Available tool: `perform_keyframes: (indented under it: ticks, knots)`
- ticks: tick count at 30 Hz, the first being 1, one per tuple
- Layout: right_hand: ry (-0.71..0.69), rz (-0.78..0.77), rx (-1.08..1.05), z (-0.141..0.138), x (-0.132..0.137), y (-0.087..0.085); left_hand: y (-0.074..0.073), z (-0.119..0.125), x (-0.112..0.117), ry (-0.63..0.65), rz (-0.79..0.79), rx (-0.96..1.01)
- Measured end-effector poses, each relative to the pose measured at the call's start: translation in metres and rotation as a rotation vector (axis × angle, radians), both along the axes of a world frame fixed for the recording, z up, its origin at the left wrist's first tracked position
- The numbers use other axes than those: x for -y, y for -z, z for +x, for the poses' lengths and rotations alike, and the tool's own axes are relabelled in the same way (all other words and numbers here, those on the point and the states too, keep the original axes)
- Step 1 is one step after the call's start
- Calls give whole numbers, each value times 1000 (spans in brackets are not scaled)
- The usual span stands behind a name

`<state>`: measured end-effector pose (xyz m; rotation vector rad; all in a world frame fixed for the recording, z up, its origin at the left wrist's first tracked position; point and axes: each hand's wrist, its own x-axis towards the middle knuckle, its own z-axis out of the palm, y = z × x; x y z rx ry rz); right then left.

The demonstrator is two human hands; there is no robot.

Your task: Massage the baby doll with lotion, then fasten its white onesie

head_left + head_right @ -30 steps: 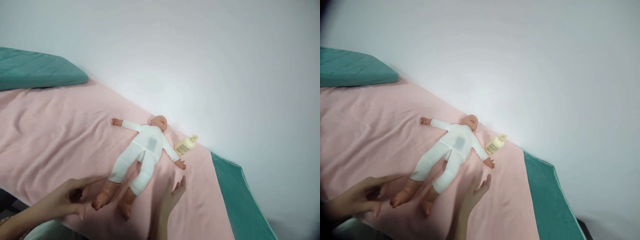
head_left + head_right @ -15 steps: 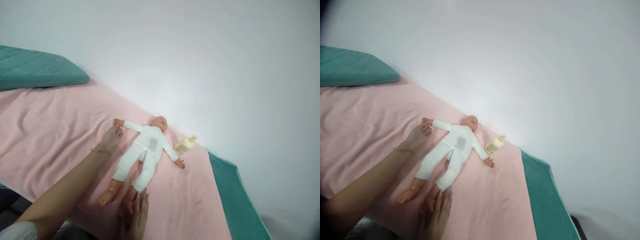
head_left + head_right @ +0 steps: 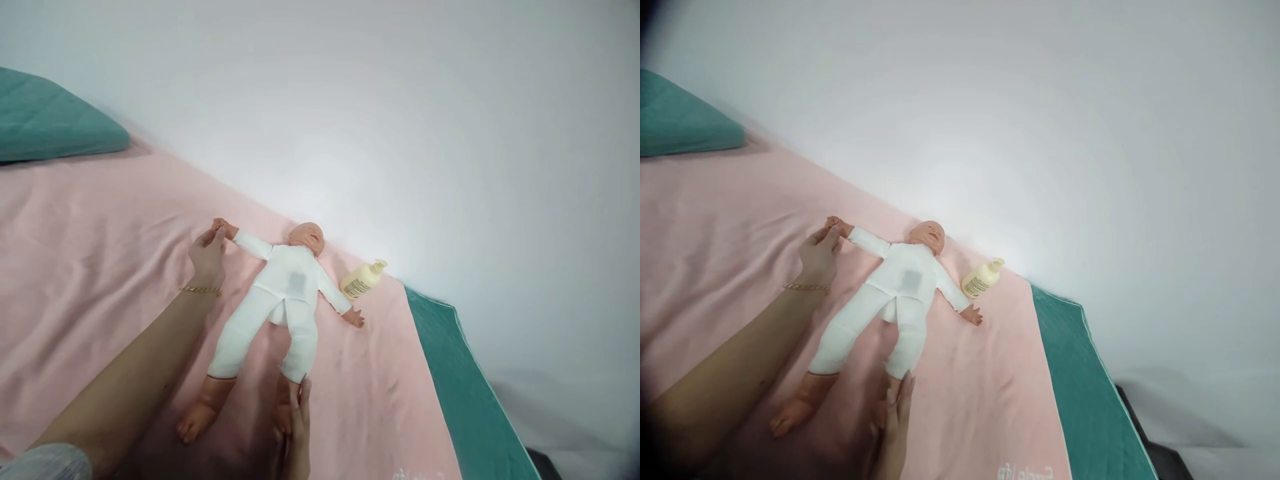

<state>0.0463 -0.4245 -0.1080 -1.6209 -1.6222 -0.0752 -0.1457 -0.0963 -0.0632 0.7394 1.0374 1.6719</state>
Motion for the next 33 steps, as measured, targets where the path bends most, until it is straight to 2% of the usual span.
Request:
perform_keyframes:
  ticks: [3,9,12,16,20,23,27,31,33]
  knots:
    - [-45,63,-17,5,-11,-21,-12,5,6,-160,-18,51]
    - [-156,44,-24,6,-46,-74,-44,23,28,-90,124,-59]
    - [-151,37,-59,4,-67,-86,-54,31,43,98,242,-230]
    - [-139,84,-69,2,-89,-81,-46,37,46,345,424,-499]
    - [-145,119,-66,2,-101,-71,-31,42,37,457,657,-778]
    - [-143,145,-83,2,-105,-66,-25,43,34,503,745,-870]
    - [-118,119,-114,2,-97,-63,-29,40,38,480,707,-804]
    - [10,90,-160,7,-73,-53,-45,34,48,337,436,-503]
    - [18,70,-131,11,-57,-45,-51,30,48,260,305,-299]
